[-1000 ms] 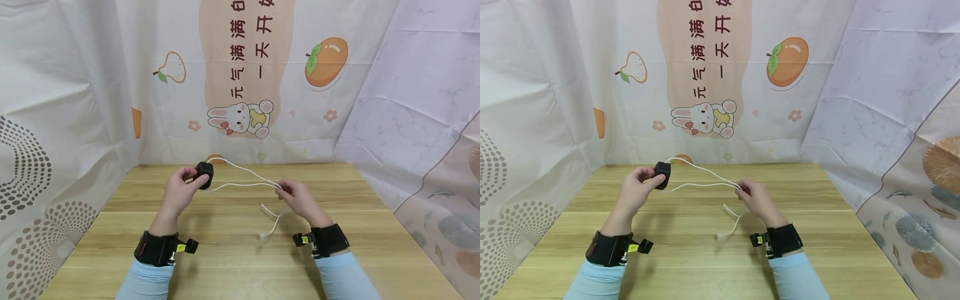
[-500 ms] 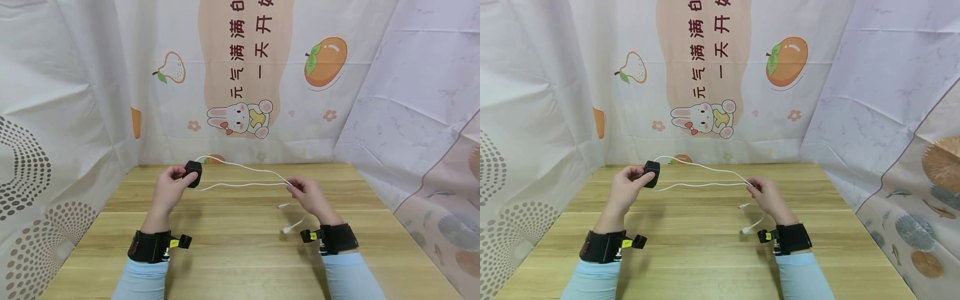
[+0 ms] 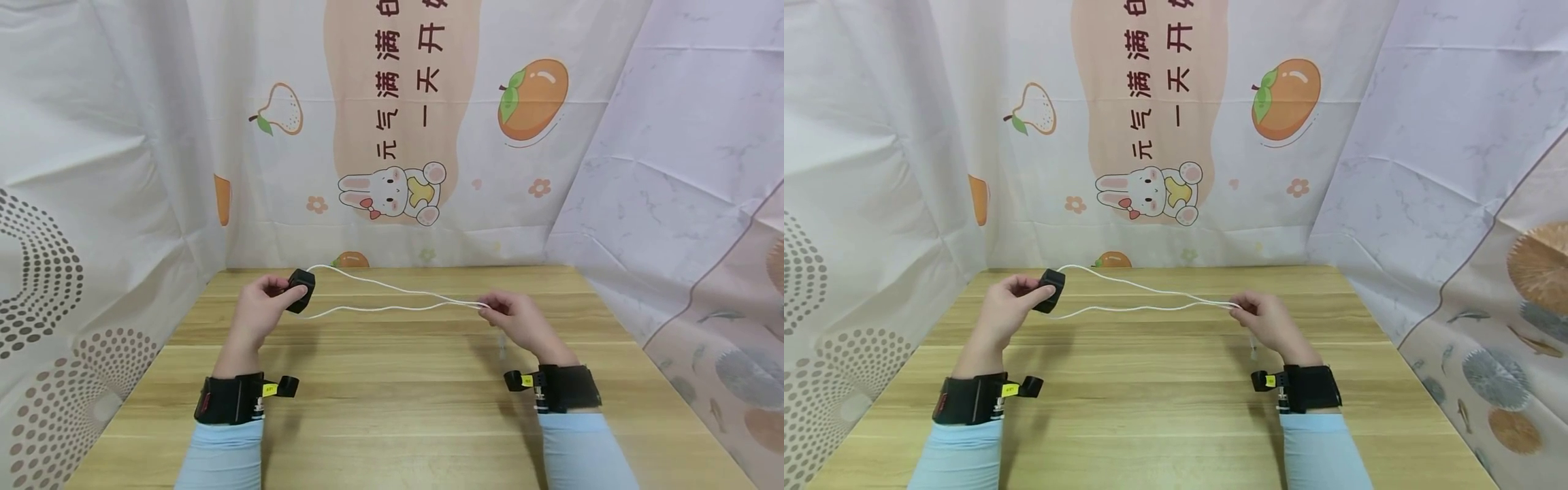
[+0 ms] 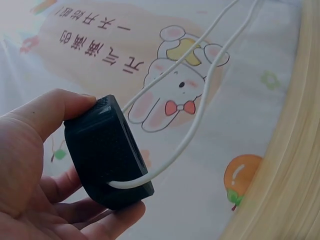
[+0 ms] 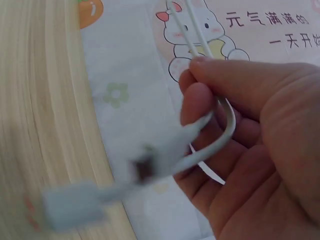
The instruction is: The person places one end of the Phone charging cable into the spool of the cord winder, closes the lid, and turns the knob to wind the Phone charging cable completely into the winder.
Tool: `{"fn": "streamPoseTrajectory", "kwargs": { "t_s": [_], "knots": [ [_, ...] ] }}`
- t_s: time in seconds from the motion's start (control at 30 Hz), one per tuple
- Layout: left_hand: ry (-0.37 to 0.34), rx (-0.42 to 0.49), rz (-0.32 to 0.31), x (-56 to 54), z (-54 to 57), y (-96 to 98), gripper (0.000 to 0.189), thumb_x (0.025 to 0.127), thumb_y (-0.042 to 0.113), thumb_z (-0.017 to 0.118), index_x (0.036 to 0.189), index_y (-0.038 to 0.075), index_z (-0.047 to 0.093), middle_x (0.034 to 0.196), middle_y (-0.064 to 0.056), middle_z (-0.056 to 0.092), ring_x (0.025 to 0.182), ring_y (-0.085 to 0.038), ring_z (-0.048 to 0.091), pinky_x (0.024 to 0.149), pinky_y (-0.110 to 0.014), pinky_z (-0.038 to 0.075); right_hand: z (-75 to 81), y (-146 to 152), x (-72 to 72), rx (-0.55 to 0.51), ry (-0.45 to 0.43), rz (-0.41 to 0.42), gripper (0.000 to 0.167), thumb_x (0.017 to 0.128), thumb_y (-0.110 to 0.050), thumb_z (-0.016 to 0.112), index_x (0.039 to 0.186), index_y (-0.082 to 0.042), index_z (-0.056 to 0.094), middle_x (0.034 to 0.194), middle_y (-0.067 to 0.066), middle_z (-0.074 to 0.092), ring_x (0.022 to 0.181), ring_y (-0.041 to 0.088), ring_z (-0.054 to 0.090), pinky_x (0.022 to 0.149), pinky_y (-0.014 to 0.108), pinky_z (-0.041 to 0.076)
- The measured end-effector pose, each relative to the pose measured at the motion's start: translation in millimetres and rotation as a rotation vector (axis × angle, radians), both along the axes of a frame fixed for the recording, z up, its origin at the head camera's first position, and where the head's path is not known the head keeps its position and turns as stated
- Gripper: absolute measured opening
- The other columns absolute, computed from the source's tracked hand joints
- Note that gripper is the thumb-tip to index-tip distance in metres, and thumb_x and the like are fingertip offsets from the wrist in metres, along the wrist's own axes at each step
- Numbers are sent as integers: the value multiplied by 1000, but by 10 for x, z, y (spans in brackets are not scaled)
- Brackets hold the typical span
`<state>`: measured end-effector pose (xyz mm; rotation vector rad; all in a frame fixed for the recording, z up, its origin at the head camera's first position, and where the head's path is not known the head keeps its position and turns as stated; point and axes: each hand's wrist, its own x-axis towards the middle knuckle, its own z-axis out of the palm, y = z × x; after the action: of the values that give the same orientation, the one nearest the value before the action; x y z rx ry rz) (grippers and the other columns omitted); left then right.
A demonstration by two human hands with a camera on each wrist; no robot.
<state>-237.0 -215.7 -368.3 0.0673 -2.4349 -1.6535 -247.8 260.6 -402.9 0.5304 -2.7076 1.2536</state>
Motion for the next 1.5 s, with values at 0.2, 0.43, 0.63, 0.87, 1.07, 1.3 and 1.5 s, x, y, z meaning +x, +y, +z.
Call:
{"fn": "streamPoseTrajectory", "kwargs": {
  "t_s": [0.2,0.43,0.63,0.87,1.07,1.3,1.5],
  "knots": [
    [-23,-9,23,8,-2,-115,48,90,39,79,109,-1,60,115,-15,58,97,-26,54,77,-33,45,12,106,17,13,-91,34,14,101,-20,68,103,-7,71,80,4,64,70,24,58,58,30,48],
    [-36,4,39,5,-35,-197,52,90,40,78,113,-2,60,116,-16,58,99,-27,54,81,-34,44,-3,204,20,-36,-147,75,12,99,-22,69,101,-10,72,83,7,67,84,39,63,69,32,52],
    [-63,19,28,-9,-59,-248,54,91,42,77,117,-2,60,116,-14,57,102,-27,54,85,-35,43,-53,298,18,-137,-205,173,14,98,-16,70,104,-4,73,87,17,69,81,31,66,74,35,56],
    [-94,20,15,-7,-69,-276,56,92,44,76,118,-3,59,116,-13,56,103,-27,54,89,-35,44,-54,329,54,-173,-388,308,16,97,-13,71,101,2,73,83,18,70,75,27,67,72,38,58],
    [-126,59,7,-22,-102,-311,57,92,45,75,120,-1,59,117,-13,56,104,-26,54,95,-38,44,-108,326,35,-188,-461,346,22,97,-10,70,105,11,70,87,21,70,75,24,68,68,39,60],
    [-141,105,0,-47,-171,-388,55,94,45,73,120,-1,58,117,-10,55,101,-17,59,88,-25,50,-192,235,-18,-223,-489,399,31,97,-9,70,111,18,64,96,30,70,80,24,70,71,38,60],
    [-153,150,-2,-54,-171,-412,52,94,44,74,119,1,59,117,-8,55,101,-15,59,86,-21,50,-189,195,-21,-216,-462,417,26,96,-9,70,109,14,67,97,22,73,73,12,63,64,31,55]
  ]
}}
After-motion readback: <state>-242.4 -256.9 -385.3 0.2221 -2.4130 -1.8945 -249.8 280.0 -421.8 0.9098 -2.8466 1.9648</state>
